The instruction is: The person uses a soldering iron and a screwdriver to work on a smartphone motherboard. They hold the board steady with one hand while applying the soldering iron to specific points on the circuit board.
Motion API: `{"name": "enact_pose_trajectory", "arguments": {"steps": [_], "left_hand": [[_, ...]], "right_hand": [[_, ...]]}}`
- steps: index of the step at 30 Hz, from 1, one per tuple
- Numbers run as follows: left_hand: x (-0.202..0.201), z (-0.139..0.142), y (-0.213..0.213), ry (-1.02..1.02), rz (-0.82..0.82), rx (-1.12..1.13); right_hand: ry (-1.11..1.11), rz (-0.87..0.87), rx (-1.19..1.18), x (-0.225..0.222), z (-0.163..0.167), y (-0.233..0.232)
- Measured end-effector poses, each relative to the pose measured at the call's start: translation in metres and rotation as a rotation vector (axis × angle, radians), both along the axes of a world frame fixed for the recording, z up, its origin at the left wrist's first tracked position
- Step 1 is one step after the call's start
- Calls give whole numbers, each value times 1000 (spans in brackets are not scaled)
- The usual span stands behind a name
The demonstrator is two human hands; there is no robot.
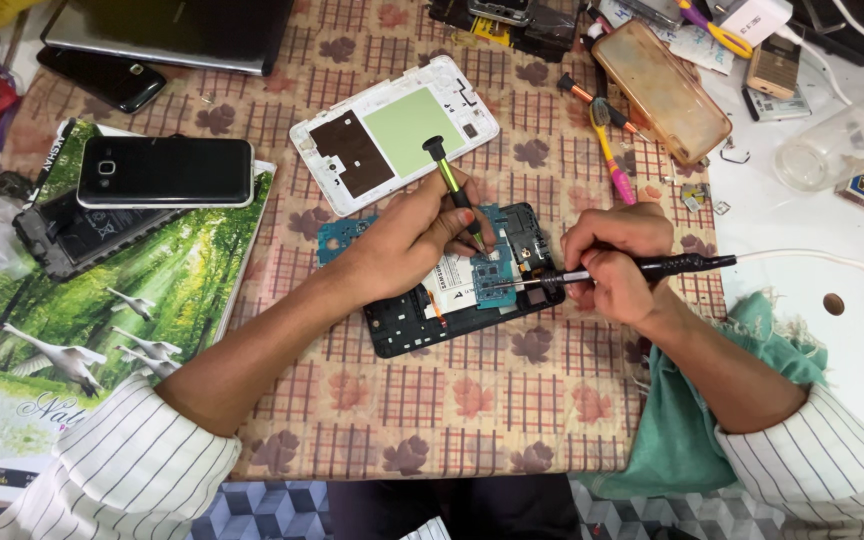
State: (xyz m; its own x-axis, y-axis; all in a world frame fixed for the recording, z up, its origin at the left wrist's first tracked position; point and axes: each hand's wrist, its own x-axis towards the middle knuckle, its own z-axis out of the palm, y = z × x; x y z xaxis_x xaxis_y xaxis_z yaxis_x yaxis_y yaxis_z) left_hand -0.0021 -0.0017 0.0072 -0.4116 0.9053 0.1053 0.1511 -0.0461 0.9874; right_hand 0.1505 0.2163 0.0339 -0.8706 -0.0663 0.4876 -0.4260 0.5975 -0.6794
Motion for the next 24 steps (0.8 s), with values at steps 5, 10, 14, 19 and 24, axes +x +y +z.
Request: {"name": "enact_pose_trajectory", "arguments": {"steps": [5,10,14,19,24], "left_hand": [[0,1,1,9,7,-6],[0,1,1,-8,9,-2],[0,-1,1,-22,5,13],[0,-5,2,-30,1,30],[1,-7,2,-30,1,39]], "right_hand": [[-50,6,-88,1,-1,-1],[-59,11,-110,1,-2,-2],[-73,-4,-113,1,-3,-2],[-63,-4,-97,2,-3,-1],[-56,3,-81,3,-5,0]]}}
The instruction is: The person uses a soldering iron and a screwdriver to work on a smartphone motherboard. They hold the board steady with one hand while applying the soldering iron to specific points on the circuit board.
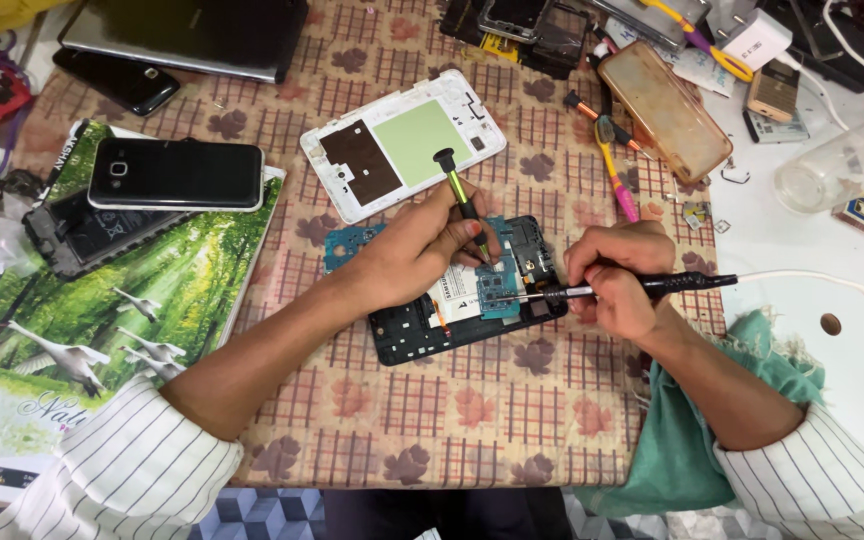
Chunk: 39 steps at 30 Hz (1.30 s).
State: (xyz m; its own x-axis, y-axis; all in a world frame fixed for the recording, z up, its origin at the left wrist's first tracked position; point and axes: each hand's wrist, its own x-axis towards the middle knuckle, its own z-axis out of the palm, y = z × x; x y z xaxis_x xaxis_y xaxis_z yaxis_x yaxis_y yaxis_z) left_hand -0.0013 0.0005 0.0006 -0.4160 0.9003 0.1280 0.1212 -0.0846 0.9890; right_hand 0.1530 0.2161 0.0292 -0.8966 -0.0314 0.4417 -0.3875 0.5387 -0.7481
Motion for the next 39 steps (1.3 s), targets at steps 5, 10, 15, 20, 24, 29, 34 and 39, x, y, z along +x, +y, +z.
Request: {"name": "enact_pose_trajectory", "arguments": {"steps": [5,10,15,20,24,29,34,39], "left_hand": [[0,2,0,6,-3,-16],[0,1,1,-9,3,-3],[1,1,0,-11,-3,-14],[0,-1,1,1,-6,4],[0,-1,1,-2,0,-10],[0,3,-1,7,-1,-29],[0,3,-1,12,1,-17],[1,4,-1,7,4,-29]], "right_hand": [[29,-1,12,-1,-1,1],[70,13,73,-2,0,2],[36,4,-3,-1,-1,1],[9,-14,-17,0,-1,1],[-24,-1,-118,1,-1,1],[41,-10,40,-2,-3,3],[30,-27,8,-2,-6,2],[41,-24,19,-1,-6,3]]}}
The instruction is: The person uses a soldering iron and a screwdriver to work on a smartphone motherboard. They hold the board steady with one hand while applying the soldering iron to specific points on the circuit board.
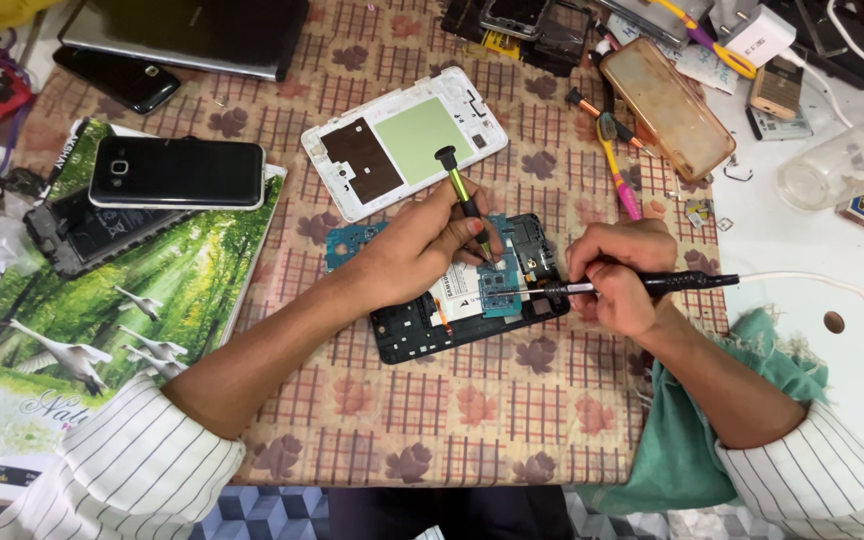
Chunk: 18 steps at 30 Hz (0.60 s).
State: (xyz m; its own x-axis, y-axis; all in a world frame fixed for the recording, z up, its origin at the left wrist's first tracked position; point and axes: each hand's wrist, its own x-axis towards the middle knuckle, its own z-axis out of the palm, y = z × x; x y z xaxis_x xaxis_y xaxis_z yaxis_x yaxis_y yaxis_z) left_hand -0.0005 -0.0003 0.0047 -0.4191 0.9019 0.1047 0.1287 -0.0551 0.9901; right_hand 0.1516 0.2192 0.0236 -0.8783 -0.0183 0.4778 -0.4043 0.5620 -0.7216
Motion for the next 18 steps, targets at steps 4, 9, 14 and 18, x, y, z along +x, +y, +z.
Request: {"name": "enact_pose_trajectory", "arguments": {"steps": [4,9,14,18], "left_hand": [[0,1,0,2,-8,4],[0,-3,1,7,2,14],[-1,-3,1,9,-3,26],[-1,-2,0,8,-8,18]], "right_hand": [[89,20,145,-1,-2,2],[141,38,223,-1,-3,5],[32,-18,90,0,-4,4],[86,9,150,-1,-3,5]]}}
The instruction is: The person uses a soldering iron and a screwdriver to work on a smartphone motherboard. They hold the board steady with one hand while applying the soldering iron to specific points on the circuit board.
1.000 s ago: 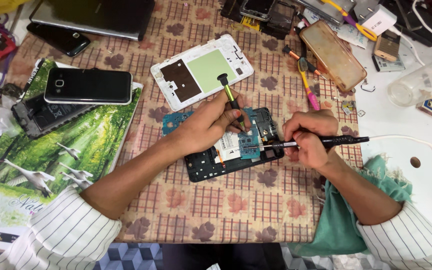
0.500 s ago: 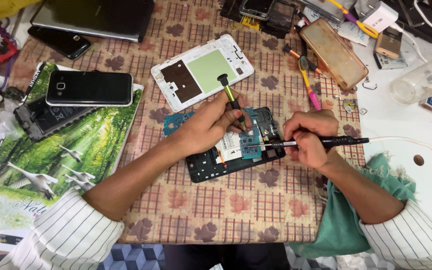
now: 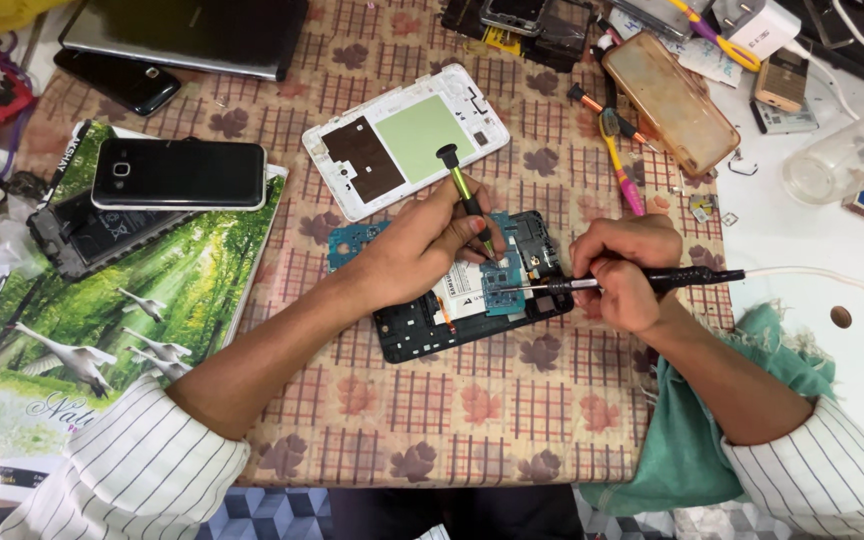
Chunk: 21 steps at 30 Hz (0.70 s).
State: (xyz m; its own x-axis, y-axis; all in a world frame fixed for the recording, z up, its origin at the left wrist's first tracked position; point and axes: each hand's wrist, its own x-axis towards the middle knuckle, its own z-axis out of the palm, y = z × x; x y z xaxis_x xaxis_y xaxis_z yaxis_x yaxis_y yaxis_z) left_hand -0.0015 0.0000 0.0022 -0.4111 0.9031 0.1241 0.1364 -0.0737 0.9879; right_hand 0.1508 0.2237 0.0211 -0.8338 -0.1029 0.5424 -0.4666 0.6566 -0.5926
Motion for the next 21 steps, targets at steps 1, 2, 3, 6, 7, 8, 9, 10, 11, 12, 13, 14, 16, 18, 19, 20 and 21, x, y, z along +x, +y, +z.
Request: {"name": "enact_pose_trajectory", "arguments": {"steps": [1,2,3,6,7,8,9,10,11,12,13,14,16,18,19,20,21], "left_hand": [[0,0,0,-2,0,3],[0,-1,0,-4,2,8],[0,-1,1,-6,5,15],[1,-1,1,-12,9,18],[1,-1,1,-6,8,12],[0,0,1,1,6,5],[0,0,1,9,3,-3],[0,0,1,7,4,-1],[0,0,1,4,3,0],[0,0,1,0,3,2],[0,0,1,0,4,1],[1,0,1,-1,6,0],[1,0,1,-1,8,-1],[1,0,1,-2,8,-3],[1,0,1,-3,6,-3],[1,0,1,-4,4,-4],[0,0,1,-3,3,-5]], "right_hand": [[-10,-5,-9,0,0,0],[-19,-9,-15,0,0,0],[-29,-12,-21,0,1,0],[-2,-8,23,-1,1,1],[-23,-16,-8,0,1,1],[-43,-23,-39,0,1,0],[-62,-32,-72,0,1,0],[-51,-26,-59,0,2,0],[-41,-21,-47,0,2,0],[-31,-16,-35,0,2,0],[-22,-16,-29,0,2,-1],[-12,-16,-21,0,3,-2],[-50,-28,-109,1,4,-4],[-146,-53,-299,4,5,-6],[-112,-53,-231,3,6,-7],[-79,-53,-163,2,7,-7],[-45,-51,-96,0,7,-8]]}}
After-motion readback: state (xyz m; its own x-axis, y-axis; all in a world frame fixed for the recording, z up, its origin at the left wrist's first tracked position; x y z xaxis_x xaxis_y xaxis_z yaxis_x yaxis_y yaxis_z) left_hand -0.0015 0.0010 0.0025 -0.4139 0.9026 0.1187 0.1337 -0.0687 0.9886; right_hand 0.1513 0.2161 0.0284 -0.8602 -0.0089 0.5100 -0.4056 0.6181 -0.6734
